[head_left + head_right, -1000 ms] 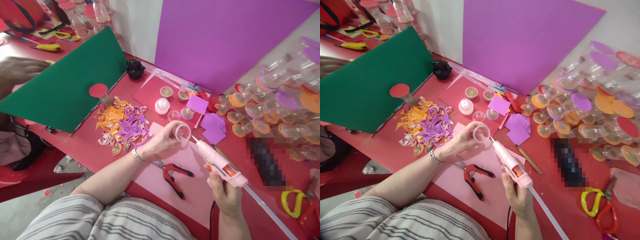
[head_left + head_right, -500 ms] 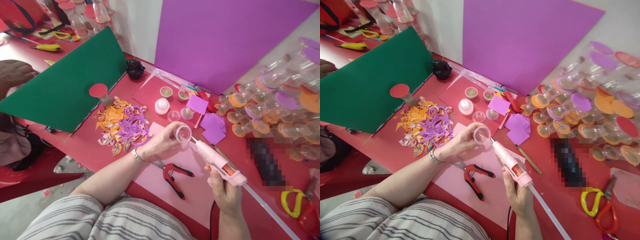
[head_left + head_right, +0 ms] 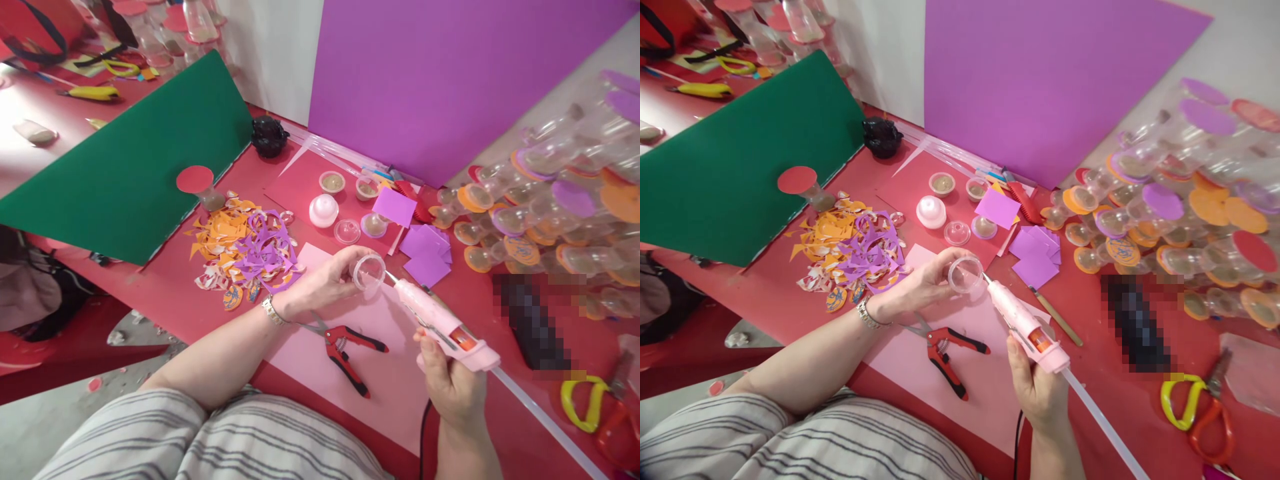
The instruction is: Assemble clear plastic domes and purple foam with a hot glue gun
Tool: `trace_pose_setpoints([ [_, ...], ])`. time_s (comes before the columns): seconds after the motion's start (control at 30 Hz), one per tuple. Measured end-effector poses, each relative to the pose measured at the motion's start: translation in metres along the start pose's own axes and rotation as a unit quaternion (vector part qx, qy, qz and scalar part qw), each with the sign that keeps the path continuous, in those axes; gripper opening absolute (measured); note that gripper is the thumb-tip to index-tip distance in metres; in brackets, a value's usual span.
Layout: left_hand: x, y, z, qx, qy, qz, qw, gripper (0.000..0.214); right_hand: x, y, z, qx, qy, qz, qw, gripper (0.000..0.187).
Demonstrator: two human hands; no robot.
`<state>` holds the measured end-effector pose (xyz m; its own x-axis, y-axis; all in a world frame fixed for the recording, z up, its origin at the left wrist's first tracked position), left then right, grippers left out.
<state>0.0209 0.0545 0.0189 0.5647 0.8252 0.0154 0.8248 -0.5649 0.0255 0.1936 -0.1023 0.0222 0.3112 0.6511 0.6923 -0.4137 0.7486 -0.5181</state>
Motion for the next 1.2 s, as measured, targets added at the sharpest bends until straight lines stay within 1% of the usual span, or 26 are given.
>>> trace_pose_setpoints([
  [0.17,-0.0001,-0.0003,0.0012,0.028,0.012,0.005,1.000,0.030,0.0003,-0.0010,0.0006,-0.024,-0.028,-0.003,0.999,0.038],
  [0.4,-0.0006,-0.0012,0.0003,0.051,0.013,0.007,0.999,0.030,0.0026,0.0003,0.0020,-0.028,-0.009,0.008,1.000,0.032],
  [0.5,-0.0002,-0.0012,0.0018,0.041,0.009,0.005,0.999,0.030,0.0038,0.0006,0.0023,-0.020,-0.002,0.007,1.000,0.031],
  [0.63,0.0004,-0.0014,0.0031,0.019,0.007,-0.006,1.000,0.031,0.0050,0.0016,0.0029,-0.004,0.010,0.023,1.000,0.029],
  [0.8,0.0013,-0.0021,0.0019,0.011,0.008,-0.015,1.000,0.030,0.0060,0.0017,0.0058,0.000,-0.001,0.030,1.000,0.026],
  [0.93,0.0017,-0.0021,0.0032,0.036,0.019,-0.011,0.999,0.027,0.0043,0.0015,0.0047,-0.004,-0.007,0.028,1.000,0.022],
  [1.07,0.0012,-0.0013,0.0031,0.056,0.027,-0.006,0.998,0.030,0.0031,0.0020,0.0011,-0.011,0.015,0.028,0.999,0.026],
  [1.2,0.0005,0.0000,0.0011,0.066,0.029,-0.002,0.997,0.027,0.0049,0.0021,0.0030,-0.007,0.007,0.020,1.000,0.026],
])
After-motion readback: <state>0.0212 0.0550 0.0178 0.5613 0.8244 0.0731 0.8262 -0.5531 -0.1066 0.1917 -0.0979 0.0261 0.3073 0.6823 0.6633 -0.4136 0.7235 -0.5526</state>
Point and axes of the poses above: each hand's wrist, its own x-axis towards the middle knuckle, its own y-axis out of the palm, z = x × y, the point moved 4 cm from there along x, towards the middle knuckle, and after that the axes turned 14 degrees about -z, right-handed, at the moved point
